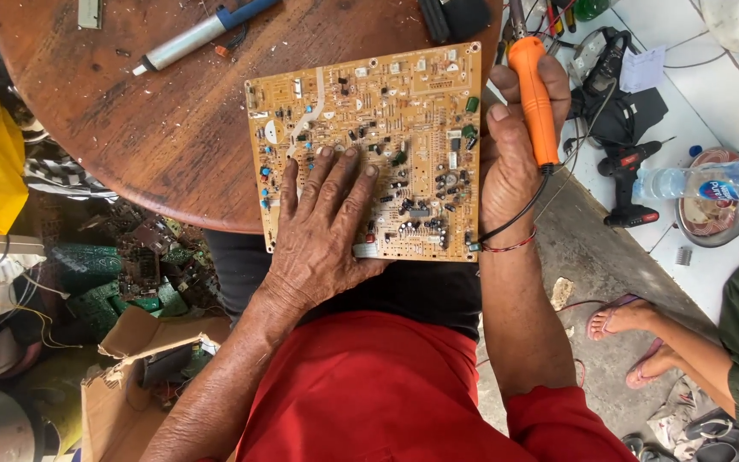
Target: The person uses a soldering iron to work on a green circuit board, flipping it over to access both sides. They remove a small component from the board and continue soldering various points on the circuitry.
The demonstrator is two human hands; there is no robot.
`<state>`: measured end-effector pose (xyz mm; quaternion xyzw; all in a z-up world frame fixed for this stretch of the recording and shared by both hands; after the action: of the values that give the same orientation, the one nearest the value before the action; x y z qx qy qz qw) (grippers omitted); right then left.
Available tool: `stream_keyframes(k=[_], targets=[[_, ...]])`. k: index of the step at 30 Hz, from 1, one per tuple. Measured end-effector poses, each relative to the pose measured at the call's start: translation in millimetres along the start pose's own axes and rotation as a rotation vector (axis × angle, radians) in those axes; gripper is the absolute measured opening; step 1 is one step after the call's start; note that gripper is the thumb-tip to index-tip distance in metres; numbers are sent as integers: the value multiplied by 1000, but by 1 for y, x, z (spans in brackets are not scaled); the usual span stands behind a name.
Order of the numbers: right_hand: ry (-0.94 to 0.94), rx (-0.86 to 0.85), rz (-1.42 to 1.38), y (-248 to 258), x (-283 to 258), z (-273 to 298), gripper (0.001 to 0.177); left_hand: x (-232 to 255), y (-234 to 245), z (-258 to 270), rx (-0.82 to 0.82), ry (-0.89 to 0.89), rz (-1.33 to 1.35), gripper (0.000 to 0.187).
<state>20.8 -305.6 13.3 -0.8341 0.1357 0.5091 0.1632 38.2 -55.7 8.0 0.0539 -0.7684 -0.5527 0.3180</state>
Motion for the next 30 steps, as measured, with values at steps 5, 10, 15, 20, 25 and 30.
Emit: stream_keyframes(k=[5,10,15,20,25,30], targets=[[74,-61,5,-5,0,-2,48,-7,-7,11,2,42,-19,95],[77,-82,-23,-3,6,-2,52,-11,-8,21,92,37,32,77],[100,-122,67,-3,5,-5,52,-8,-9,22,88,16,38,73],[109,-124,102,-6,2,-3,52,-5,-8,20,84,-10,42,68],[41,-53,-64,-5,6,0,55,-3,-9,19,68,2,21,66],[72,-63,-57,-9,2,-2,53,-5,-11,20,80,-11,26,65]])
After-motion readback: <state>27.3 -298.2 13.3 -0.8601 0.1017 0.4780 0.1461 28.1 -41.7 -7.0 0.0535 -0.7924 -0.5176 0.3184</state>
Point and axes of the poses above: each hand's wrist, its own z-axis away from the middle knuckle, its own y-axis out of the back of the hand, x = y × z, the point moved 7 cm from there along -z, towards the middle knuckle, and after that the axes turned 7 degrees about -x, right-handed, at the moved point
